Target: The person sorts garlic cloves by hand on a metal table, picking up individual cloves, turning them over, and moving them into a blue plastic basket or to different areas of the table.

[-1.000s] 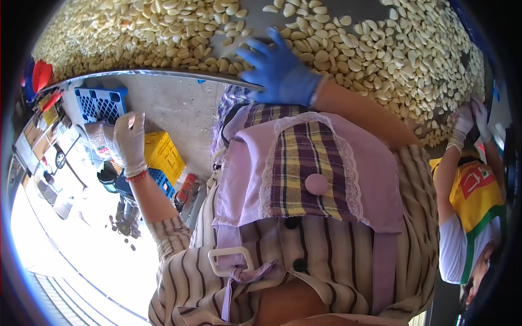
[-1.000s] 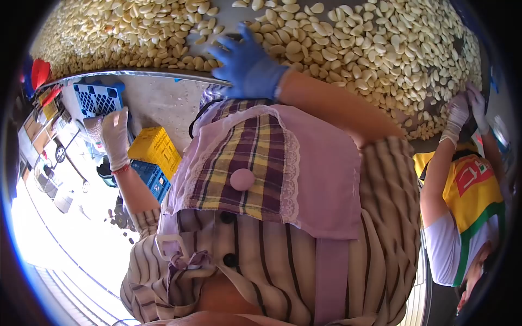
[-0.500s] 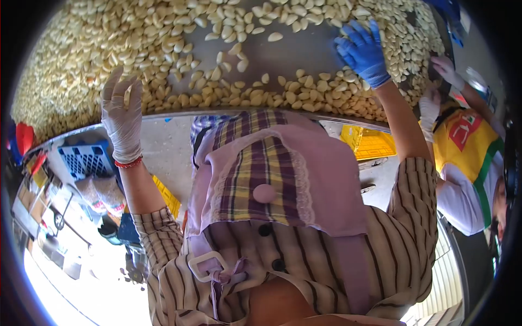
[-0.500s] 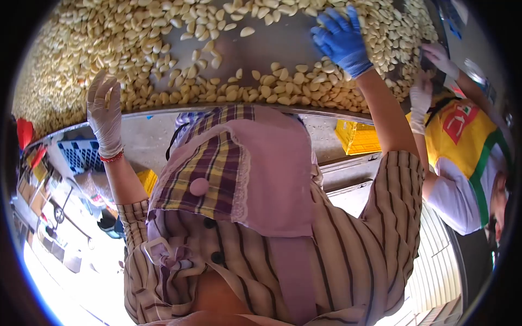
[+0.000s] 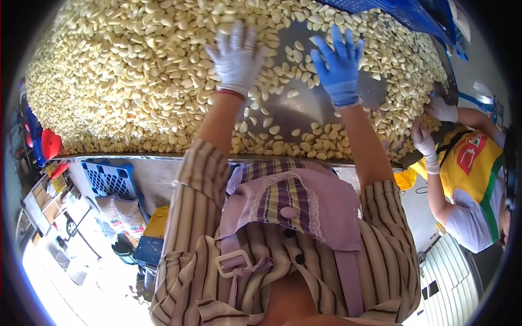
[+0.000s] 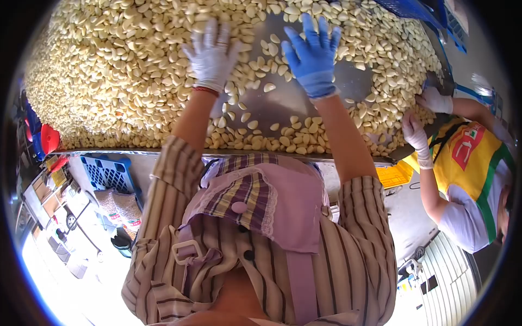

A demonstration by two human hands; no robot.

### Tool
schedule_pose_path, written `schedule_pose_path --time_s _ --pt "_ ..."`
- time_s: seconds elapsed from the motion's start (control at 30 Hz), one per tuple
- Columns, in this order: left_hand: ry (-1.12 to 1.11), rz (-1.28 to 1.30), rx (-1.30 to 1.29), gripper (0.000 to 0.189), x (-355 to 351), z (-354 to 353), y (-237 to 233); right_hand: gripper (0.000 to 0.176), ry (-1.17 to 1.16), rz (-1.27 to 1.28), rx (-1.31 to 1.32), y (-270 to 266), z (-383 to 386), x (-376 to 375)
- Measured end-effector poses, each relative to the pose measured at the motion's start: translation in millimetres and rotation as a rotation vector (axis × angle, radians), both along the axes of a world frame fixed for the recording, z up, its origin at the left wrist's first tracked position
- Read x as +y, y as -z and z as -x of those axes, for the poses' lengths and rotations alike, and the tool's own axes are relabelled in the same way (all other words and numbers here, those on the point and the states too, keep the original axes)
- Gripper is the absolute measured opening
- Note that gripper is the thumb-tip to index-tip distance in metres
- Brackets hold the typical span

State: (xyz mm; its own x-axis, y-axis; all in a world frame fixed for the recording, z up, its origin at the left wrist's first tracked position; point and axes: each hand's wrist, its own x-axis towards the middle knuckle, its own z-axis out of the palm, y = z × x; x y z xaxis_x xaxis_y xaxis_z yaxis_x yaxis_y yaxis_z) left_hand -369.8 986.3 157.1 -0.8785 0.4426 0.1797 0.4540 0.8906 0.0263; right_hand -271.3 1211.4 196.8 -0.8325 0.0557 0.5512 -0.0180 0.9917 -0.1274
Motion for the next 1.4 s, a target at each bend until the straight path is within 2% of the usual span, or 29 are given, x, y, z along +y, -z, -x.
schedule_pose_path --time_s 0.03,0.1,0.13,0.17,0.23,0.27,0.3,0.37,0.43,0.47,0.5,0.57,0.63,0.67,0.7,0.77,0.83,0.87,0.9,0.97,1.03,1.1,1.17,1.23,1.3,1.37,1.4 --pt "0.041 0.043 -0.040 0.078 8.9 -9.0 1.3 0.035 -0.027 0.050 0.002 0.7 11.1 -9.1" --pt "0.154 -0.100 -0.223 0.077 19.7 -34.7 -22.1 0.035 -0.032 0.093 -0.022 5.7 29.5 -15.9" --pt "0.249 -0.108 -0.181 0.078 18.9 -50.1 -25.9 0.036 -0.030 0.129 -0.047 11.5 34.7 -17.7" --pt "0.250 -0.099 -0.191 0.078 11.1 -61.4 -30.7 0.036 -0.028 0.139 -0.055 18.1 33.4 -15.1" --pt "0.521 -0.239 -0.495 0.067 -3.6 -79.7 -50.5 0.041 -0.041 -0.170 -0.236 33.8 20.0 8.2" --pt "0.462 -0.245 -0.567 0.054 -15.5 -83.9 -69.8 0.039 -0.064 -0.152 -0.186 37.7 11.9 24.0" --pt "0.356 -0.642 -0.639 0.052 -25.6 -80.0 -59.1 0.039 -0.057 -0.150 -0.197 37.9 3.5 42.0" --pt "0.136 -0.700 -0.539 0.046 -60.0 -64.9 -69.3 0.038 0.105 -0.361 -0.293 31.6 -18.3 81.4" --pt "0.041 -0.523 -0.180 0.017 -83.8 -27.6 -57.5 0.037 0.164 -0.399 -0.297 37.3 -40.3 129.2" --pt "-0.074 -0.433 -0.158 0.008 -88.0 -10.7 -52.4 0.037 0.219 -0.435 -0.290 40.2 -46.2 141.7" --pt "-0.107 -0.495 -0.083 0.007 -79.9 -0.1 -62.1 0.037 0.227 -0.434 -0.301 37.0 -48.9 143.2" --pt "-0.003 -0.628 -0.024 0.014 -65.2 20.7 -60.6 0.034 0.359 -0.458 -0.355 25.4 -52.8 146.9" --pt "0.134 -0.650 0.089 0.023 -35.6 29.3 -58.3 0.033 0.359 -0.395 -0.282 30.8 -52.8 149.7" --pt "0.160 -0.587 0.132 0.024 -19.8 25.9 -57.6 0.034 0.322 -0.237 -0.149 30.4 -48.0 139.0" --pt "0.213 -0.534 0.110 0.032 -7.3 23.6 -57.4 0.034 0.284 -0.079 -0.013 25.9 -38.9 123.4" --pt "0.158 -0.307 0.337 0.044 22.2 23.3 -67.2 0.038 0.237 -0.048 0.032 0.5 -22.2 83.5" --pt "0.152 -0.287 0.301 0.047 32.2 59.1 -43.2 0.027 0.216 0.002 0.068 -27.4 -5.0 52.3" --pt "0.137 -0.258 0.265 0.050 33.6 74.3 -36.3 0.031 0.199 0.140 0.059 -24.2 3.6 49.0" --pt "0.139 -0.256 0.275 0.050 34.1 73.2 -36.0 0.031 0.198 0.143 0.069 -24.3 9.7 41.8" --pt "0.301 -0.249 0.280 0.042 41.1 64.7 -35.1 0.032 0.093 0.171 0.073 -28.1 28.2 29.5" --pt "0.384 0.062 0.093 0.052 40.7 46.8 -20.1 0.032 -0.048 0.251 0.123 -27.6 46.4 21.7" --pt "0.465 -0.003 -0.055 0.065 37.0 6.0 -5.8 0.034 -0.170 0.327 0.091 -17.3 61.5 11.9" --pt "0.490 -0.038 -0.144 0.061 22.9 -25.6 -38.3 0.038 -0.218 0.119 -0.041 -11.4 70.5 9.0" --pt "0.419 -0.350 -0.365 0.047 -6.8 -33.4 -51.2 0.042 -0.117 -0.103 -0.215 5.5 66.2 23.3" --pt "0.093 -0.929 -0.586 0.039 -34.2 -36.8 -58.1 0.041 -0.085 -0.128 -0.227 9.3 47.0 52.6" --pt "0.094 -0.667 -0.333 0.034 -75.1 -21.8 -64.7 0.040 0.035 -0.161 -0.236 -0.6 22.5 71.7" --pt "0.136 -0.627 -0.251 0.033 -95.9 -12.1 -59.8 0.040 0.085 -0.179 -0.236 5.4 9.0 87.6"
